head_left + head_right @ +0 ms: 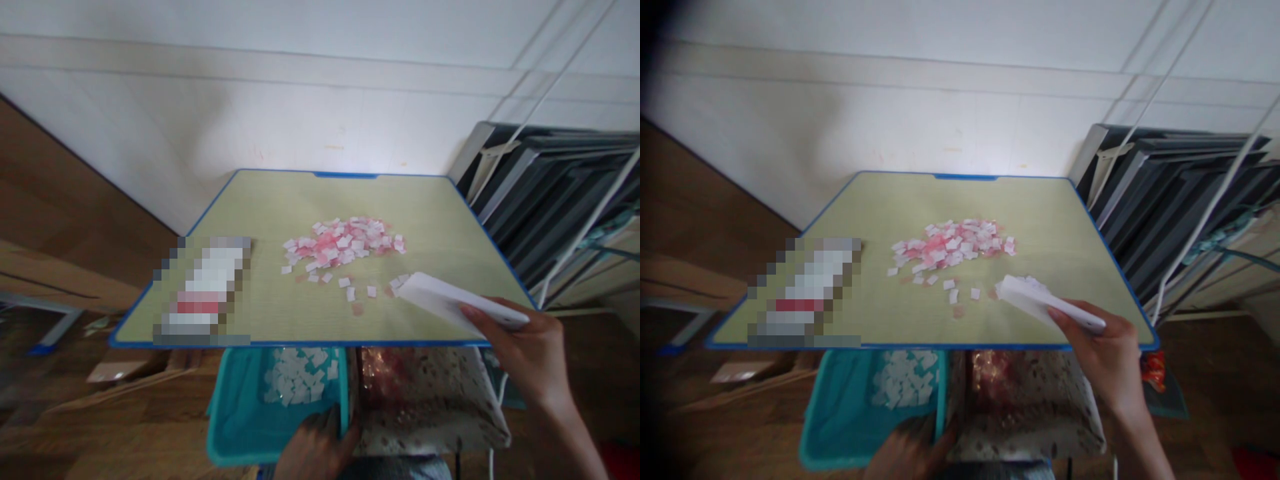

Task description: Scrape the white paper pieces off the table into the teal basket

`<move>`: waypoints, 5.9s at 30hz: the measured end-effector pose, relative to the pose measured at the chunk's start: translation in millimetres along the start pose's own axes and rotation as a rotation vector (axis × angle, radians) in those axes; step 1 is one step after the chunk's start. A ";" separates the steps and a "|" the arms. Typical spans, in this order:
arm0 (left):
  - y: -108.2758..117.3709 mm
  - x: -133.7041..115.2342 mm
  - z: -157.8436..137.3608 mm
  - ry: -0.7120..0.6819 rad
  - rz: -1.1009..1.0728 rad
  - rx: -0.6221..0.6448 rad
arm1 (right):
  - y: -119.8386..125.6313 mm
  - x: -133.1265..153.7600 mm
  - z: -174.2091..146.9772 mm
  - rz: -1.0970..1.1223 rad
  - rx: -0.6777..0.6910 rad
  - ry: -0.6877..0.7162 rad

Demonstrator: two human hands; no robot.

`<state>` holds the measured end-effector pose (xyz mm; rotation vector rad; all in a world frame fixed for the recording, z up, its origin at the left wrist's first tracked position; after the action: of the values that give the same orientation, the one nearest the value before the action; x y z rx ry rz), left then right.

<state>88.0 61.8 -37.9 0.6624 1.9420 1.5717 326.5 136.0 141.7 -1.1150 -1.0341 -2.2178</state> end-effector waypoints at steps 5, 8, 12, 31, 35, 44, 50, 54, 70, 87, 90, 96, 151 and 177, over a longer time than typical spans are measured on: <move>0.4 0.5 -1.1 -0.001 0.004 0.012 | 9.7 -5.3 2.0 -0.062 -0.052 0.015; 0.6 1.3 -1.7 -0.002 -0.006 0.017 | 5.6 -1.2 1.6 -0.076 -0.040 0.052; 4.9 4.7 -1.8 0.027 -0.042 -0.008 | -11.5 4.8 2.0 -0.011 0.077 0.088; 5.5 0.5 -0.4 0.011 0.010 -0.026 | -50.8 12.4 16.6 0.025 0.256 0.178; 1.9 0.4 0.0 0.003 0.008 0.022 | -30.5 14.0 14.3 -0.025 0.253 0.115; 8.4 -0.1 -0.5 0.011 0.002 -0.027 | -30.8 1.0 14.8 -0.010 0.244 0.090; 7.2 1.5 -0.3 0.021 0.004 -0.016 | -15.5 -1.8 9.0 -0.002 0.268 0.063; 6.8 1.0 0.3 0.013 -0.013 0.013 | -26.1 12.0 12.5 0.012 0.231 0.105; 3.2 -0.5 -0.5 0.000 -0.005 0.026 | -42.2 11.2 17.2 0.008 0.248 0.156; 4.1 0.3 -0.5 0.018 0.006 0.055 | -27.7 15.2 9.7 0.035 0.178 0.052; 2.8 0.8 -0.9 0.017 -0.007 0.051 | -28.3 15.0 10.5 0.022 0.178 0.062; -2.6 0.9 -1.0 0.011 0.012 0.083 | -38.2 11.2 11.6 0.000 0.293 0.081; 1.5 0.6 -1.7 0.009 0.007 0.062 | -41.4 11.2 14.5 0.014 0.235 0.183; 3.1 0.6 -1.9 0.016 -0.006 0.056 | -7.5 2.0 11.9 -0.067 -0.055 0.155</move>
<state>86.4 61.4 -34.6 0.6681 2.0042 1.5292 326.1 149.8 144.9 -0.9267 -0.9638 -2.3562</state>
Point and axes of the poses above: each hand's wrist, its own z-axis towards the middle knuckle, its own y-axis out of the back of the hand, x = y × z, the point moved 10 cm from there along z, towards the middle knuckle, and after that the axes turned 9 degrees about y, right-handed, at the moved point
